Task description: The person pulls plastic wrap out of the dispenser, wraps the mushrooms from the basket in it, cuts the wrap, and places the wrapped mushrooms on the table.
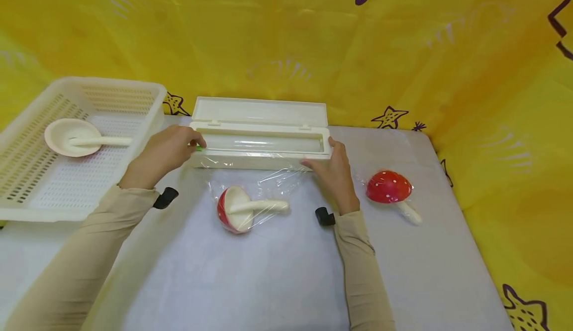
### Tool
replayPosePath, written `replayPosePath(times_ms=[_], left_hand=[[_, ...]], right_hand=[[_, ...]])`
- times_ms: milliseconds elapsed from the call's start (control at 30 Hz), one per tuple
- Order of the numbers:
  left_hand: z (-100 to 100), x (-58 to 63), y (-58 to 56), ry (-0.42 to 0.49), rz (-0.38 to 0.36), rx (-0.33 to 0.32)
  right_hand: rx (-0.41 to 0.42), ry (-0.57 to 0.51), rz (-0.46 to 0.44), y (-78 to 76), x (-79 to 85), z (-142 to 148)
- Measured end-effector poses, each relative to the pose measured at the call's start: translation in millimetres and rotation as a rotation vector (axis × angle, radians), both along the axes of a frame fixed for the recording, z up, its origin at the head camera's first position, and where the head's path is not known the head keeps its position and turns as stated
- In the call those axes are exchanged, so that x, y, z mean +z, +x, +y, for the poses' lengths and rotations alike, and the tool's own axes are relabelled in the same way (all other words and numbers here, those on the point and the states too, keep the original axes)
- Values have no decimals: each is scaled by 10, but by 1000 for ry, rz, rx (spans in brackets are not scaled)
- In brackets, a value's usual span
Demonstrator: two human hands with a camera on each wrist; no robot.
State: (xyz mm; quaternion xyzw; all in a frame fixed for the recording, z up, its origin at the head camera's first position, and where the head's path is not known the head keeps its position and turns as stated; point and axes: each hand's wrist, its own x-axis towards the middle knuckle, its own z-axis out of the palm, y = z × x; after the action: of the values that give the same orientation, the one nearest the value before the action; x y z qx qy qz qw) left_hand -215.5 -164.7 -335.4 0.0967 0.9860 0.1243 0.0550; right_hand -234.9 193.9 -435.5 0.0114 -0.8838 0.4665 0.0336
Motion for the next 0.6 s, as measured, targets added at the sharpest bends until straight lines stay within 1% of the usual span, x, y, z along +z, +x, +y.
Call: replayPosePath(times_ms=[67,133,233,367,467,533,600], left_hand=[[-42,-25,35,-10,39,32],[-76,-56,66,-2,70,63],[-115,-108,95,26,105,76],[-165,-164,128,109,107,79],[-225,-218,155,188,114,87],[-258,-270,170,236,143,84],[-261,-328,191,265,193,80]], right_hand=[[3,2,3,1,2,9],[9,-1,0,4,2,18],[9,-7,-9,8,0,35],[12,-33,-24,1,7,38],[13,-50,-45,-12,10,33],[13,-54,-59,-16,12,34],[12,-57,-70,-17,12,39]])
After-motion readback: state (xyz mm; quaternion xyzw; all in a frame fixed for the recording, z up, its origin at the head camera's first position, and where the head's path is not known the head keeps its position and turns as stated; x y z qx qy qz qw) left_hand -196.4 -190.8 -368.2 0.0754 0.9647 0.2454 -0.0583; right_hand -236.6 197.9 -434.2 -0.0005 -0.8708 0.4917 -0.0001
